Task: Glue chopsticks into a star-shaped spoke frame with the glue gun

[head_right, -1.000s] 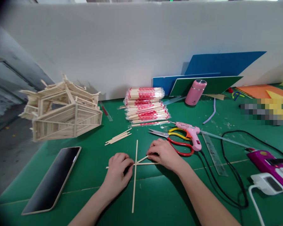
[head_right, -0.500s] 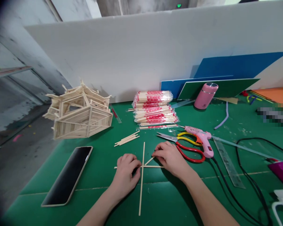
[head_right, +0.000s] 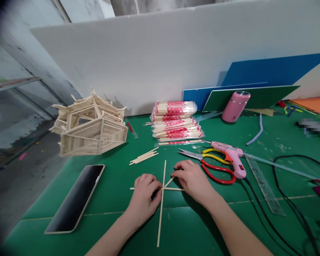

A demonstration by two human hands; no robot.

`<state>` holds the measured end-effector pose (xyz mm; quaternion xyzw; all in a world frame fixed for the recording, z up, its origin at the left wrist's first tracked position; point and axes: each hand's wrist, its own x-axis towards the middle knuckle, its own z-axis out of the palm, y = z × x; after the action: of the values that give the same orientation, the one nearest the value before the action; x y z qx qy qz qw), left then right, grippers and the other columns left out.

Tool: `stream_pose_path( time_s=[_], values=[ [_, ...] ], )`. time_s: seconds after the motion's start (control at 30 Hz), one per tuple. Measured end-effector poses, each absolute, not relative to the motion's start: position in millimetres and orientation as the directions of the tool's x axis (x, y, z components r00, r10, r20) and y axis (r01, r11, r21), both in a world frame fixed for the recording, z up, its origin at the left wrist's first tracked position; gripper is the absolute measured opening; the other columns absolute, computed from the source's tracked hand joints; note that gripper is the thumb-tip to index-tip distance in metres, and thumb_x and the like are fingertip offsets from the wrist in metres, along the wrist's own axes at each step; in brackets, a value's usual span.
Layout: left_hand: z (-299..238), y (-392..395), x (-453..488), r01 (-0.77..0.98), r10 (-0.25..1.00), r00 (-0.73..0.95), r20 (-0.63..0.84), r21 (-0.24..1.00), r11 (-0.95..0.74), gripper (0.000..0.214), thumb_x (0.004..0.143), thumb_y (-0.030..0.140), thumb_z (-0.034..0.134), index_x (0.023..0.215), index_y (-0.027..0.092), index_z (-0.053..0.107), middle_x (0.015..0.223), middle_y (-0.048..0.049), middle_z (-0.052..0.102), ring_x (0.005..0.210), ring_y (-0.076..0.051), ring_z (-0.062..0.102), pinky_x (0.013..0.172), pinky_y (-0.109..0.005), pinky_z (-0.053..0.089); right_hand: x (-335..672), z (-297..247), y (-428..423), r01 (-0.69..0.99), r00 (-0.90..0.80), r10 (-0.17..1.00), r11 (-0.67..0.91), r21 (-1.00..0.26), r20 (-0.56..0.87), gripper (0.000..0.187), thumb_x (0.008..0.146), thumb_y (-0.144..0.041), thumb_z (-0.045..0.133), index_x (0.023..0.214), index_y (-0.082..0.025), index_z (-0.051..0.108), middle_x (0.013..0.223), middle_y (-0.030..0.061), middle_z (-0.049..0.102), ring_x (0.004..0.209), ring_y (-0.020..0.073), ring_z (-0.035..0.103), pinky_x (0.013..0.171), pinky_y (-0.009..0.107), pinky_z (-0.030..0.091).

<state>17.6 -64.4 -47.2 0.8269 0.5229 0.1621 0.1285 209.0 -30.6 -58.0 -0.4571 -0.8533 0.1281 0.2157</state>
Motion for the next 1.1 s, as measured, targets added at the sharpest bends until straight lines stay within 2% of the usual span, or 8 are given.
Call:
stream_pose_path(
  time_s=[1.1],
  values=[
    [-53.9, -67.6, 15.9, 0.820, 0.915, 0.374, 0.151, 0.407, -0.402, 0.012, 0.078, 0.019, 0.042, 0.074, 0.020, 0.053, 0.079, -0.0022, 0.050, 0.082, -0.018, 0.041, 0.073, -0.034, 0.030, 209.9, -64.9, -30.6, 0.731, -0.489, 0.831, 0.556, -0.395, 0.264, 0.024, 0.080, -0.016, 0.045, 0.092, -0.027, 0.063, 0.101, 0.0038, 0.057, 0.092, 0.0176, 0.050, 0.075, 0.033, 0.041]
  ],
)
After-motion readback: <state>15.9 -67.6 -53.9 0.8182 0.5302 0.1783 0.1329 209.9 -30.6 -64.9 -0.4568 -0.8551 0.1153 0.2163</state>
